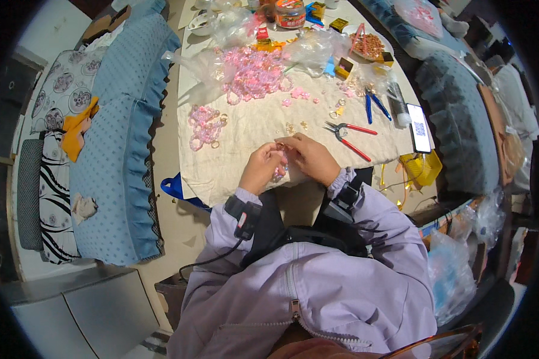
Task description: The person assembles small pink beaded keychains at a table, threading beads onto wire and using pliers to close loops. They repeatedly pick up beads and wire, form loops, and secure them with pliers, placing finished pieces on the table.
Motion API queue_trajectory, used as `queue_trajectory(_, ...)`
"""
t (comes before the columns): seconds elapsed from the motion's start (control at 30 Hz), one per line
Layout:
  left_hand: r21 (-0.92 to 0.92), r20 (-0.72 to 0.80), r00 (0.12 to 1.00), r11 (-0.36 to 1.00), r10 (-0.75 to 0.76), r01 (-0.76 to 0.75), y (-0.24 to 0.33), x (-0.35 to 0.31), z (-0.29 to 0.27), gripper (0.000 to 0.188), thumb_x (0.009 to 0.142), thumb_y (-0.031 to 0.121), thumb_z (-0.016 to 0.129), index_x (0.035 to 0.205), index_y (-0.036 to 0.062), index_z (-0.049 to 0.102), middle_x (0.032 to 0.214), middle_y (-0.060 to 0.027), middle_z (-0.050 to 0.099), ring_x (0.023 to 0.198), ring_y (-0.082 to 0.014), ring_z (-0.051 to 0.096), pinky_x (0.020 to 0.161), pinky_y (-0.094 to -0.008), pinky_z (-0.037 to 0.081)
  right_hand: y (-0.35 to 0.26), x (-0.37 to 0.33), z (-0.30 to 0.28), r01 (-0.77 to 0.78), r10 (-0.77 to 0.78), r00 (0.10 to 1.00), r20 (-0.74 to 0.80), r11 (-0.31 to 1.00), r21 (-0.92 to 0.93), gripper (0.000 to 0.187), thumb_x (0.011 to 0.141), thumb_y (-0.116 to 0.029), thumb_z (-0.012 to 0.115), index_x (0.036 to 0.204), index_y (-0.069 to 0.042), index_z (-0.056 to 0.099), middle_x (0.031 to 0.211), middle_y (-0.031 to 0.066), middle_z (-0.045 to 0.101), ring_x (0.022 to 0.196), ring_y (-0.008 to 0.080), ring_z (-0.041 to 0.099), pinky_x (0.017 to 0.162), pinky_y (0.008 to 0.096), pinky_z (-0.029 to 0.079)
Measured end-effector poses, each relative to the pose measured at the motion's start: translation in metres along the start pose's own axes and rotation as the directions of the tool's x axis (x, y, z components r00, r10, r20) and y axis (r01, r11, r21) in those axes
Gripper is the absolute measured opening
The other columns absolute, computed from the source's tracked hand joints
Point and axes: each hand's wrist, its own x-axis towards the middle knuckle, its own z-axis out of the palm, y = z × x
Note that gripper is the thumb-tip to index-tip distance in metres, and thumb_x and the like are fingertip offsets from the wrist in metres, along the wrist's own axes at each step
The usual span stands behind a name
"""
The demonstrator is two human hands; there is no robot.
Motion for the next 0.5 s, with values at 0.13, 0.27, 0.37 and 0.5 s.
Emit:
queue_trajectory(0.13, 0.010, -0.055, 0.997, 0.999, -0.052, 0.053, 0.006, 0.007, -0.006, 0.018, 0.101, 0.019, 0.061, 0.109, 0.0036, 0.066, 0.082, -0.0005, 0.065, 0.067, -0.0069, 0.061, 0.059, -0.0207, 0.047, -0.005, 0.010, 0.001, 0.059, -0.055, 0.998, 0.032, 0.988, -0.142, 0.033, 0.089, -0.008, 0.062, 0.122, -0.010, 0.066, 0.099, 0.0158, 0.063, 0.092, 0.0370, 0.065, 0.075, 0.0417, 0.054)
queue_trajectory(0.27, 0.085, -0.209, 0.978, 0.996, 0.001, 0.017, 0.000, 0.015, -0.005, 0.017, 0.100, 0.018, 0.064, 0.104, 0.0019, 0.066, 0.080, -0.0006, 0.065, 0.064, -0.0042, 0.056, 0.054, -0.0179, 0.041, -0.002, 0.030, -0.008, -0.022, 0.020, 0.999, -0.037, 0.998, -0.062, 0.029, 0.090, -0.009, 0.062, 0.119, -0.009, 0.066, 0.098, 0.0167, 0.063, 0.087, 0.0368, 0.065, 0.073, 0.0434, 0.053)
queue_trajectory(0.37, 0.291, -0.257, 0.955, 0.954, 0.150, -0.071, -0.005, 0.018, -0.006, 0.019, 0.097, 0.019, 0.067, 0.105, 0.0025, 0.066, 0.083, -0.0008, 0.066, 0.071, -0.0066, 0.059, 0.062, -0.0221, 0.046, -0.008, 0.038, -0.012, -0.134, 0.126, 0.977, -0.174, 0.990, -0.037, 0.020, 0.091, -0.012, 0.064, 0.110, -0.006, 0.067, 0.095, 0.0170, 0.064, 0.082, 0.0374, 0.065, 0.072, 0.0444, 0.053)
queue_trajectory(0.5, 0.598, -0.286, 0.910, 0.798, 0.300, -0.075, -0.003, 0.007, -0.006, 0.025, 0.091, 0.028, 0.071, 0.109, 0.0116, 0.066, 0.093, -0.0036, 0.070, 0.080, -0.0215, 0.068, 0.071, -0.0366, 0.052, -0.019, 0.044, -0.013, -0.073, 0.035, 0.983, -0.182, 0.976, -0.205, 0.016, 0.089, -0.016, 0.066, 0.100, -0.006, 0.067, 0.092, 0.0146, 0.065, 0.084, 0.0361, 0.066, 0.071, 0.0434, 0.053)
